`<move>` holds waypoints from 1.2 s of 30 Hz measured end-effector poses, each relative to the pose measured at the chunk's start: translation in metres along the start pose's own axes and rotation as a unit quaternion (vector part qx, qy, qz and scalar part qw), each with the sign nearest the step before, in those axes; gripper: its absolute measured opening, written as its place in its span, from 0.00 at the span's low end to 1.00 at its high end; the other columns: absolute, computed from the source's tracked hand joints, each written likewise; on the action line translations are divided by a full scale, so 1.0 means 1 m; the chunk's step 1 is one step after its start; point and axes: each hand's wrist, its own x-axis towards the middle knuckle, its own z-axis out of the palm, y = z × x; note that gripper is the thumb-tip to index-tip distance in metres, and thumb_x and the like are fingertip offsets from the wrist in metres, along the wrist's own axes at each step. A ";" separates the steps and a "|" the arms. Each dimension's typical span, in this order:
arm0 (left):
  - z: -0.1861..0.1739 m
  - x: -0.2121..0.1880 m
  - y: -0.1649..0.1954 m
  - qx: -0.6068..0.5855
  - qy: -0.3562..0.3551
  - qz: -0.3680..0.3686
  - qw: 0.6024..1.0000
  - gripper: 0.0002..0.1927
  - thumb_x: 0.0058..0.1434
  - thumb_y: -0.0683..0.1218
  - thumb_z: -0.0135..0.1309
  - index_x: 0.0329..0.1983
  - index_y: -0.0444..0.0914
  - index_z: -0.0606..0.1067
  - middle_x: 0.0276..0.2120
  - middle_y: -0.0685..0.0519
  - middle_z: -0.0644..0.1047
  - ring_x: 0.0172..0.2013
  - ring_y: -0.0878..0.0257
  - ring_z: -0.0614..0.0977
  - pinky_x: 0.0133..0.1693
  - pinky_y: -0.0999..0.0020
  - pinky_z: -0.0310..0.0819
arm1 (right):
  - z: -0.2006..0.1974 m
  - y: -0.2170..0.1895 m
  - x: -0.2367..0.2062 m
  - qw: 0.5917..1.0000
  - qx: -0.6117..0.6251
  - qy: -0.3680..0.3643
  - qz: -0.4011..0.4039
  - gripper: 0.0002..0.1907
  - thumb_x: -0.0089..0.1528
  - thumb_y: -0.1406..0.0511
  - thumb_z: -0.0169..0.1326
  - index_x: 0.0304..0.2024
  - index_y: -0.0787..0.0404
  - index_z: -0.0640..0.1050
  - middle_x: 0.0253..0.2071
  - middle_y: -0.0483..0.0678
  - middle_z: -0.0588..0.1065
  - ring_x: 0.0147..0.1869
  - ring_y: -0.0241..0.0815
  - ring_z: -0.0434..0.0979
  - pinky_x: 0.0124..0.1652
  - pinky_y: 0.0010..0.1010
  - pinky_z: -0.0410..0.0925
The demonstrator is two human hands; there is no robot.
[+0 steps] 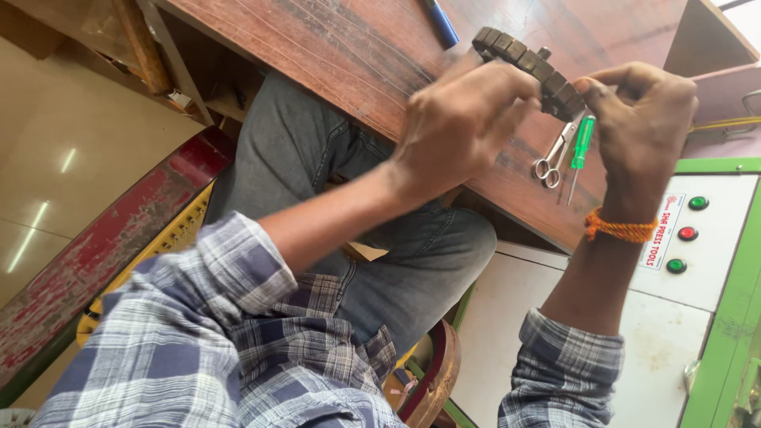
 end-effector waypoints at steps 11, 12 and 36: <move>0.014 0.066 -0.073 0.016 -0.324 0.301 0.897 0.23 0.79 0.41 0.51 0.75 0.45 0.63 0.45 0.54 0.83 0.42 0.65 0.87 0.42 0.70 0.83 | -0.053 -0.028 -0.046 0.986 0.155 -0.010 0.066 0.08 0.66 0.67 0.66 0.39 0.64 0.79 0.32 0.41 0.76 0.30 0.26 0.69 0.32 0.18 0.61; 0.014 0.065 -0.071 0.000 -0.318 0.290 0.903 0.23 0.80 0.40 0.50 0.75 0.44 0.63 0.45 0.54 0.83 0.43 0.67 0.87 0.45 0.71 0.84 | -0.052 -0.031 -0.050 0.989 0.138 -0.027 0.051 0.08 0.67 0.67 0.66 0.40 0.65 0.79 0.33 0.42 0.76 0.31 0.26 0.69 0.33 0.19 0.62; -0.014 -0.006 -0.040 0.051 -0.164 0.138 0.975 0.04 0.65 0.44 0.61 0.37 0.38 0.79 0.42 0.56 0.79 0.44 0.61 0.80 0.47 0.64 0.76 | -0.024 -0.043 -0.066 0.974 -0.089 0.056 -0.200 0.06 0.66 0.72 0.70 0.39 0.67 0.83 0.28 0.50 0.74 0.29 0.38 0.71 0.33 0.27 0.60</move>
